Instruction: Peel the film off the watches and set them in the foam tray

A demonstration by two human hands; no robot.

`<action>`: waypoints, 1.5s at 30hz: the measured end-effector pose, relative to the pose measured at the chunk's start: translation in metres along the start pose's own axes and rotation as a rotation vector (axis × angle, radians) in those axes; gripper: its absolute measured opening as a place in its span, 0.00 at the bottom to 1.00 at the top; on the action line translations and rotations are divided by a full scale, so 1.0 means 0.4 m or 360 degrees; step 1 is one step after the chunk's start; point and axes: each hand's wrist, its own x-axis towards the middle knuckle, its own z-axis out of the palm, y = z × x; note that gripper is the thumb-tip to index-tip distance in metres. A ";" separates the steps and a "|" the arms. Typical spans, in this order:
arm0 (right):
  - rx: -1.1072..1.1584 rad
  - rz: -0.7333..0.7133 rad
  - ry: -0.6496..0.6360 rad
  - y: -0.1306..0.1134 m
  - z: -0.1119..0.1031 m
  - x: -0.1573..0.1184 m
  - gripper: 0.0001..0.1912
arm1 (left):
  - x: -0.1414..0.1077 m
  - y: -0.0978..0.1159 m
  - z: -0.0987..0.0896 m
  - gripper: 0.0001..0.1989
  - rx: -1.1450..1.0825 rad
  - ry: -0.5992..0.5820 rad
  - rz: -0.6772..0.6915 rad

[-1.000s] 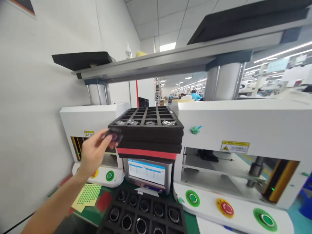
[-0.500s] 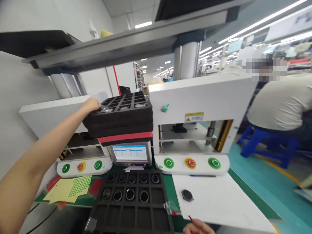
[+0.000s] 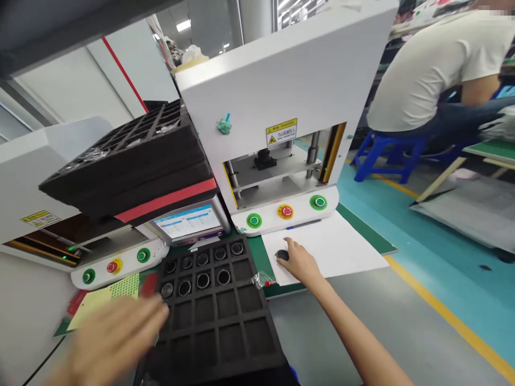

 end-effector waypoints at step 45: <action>0.1146 -0.0888 -0.0220 -0.474 -0.076 -0.424 0.18 | -0.240 0.005 0.127 0.09 -0.0541 0.0137 -0.0148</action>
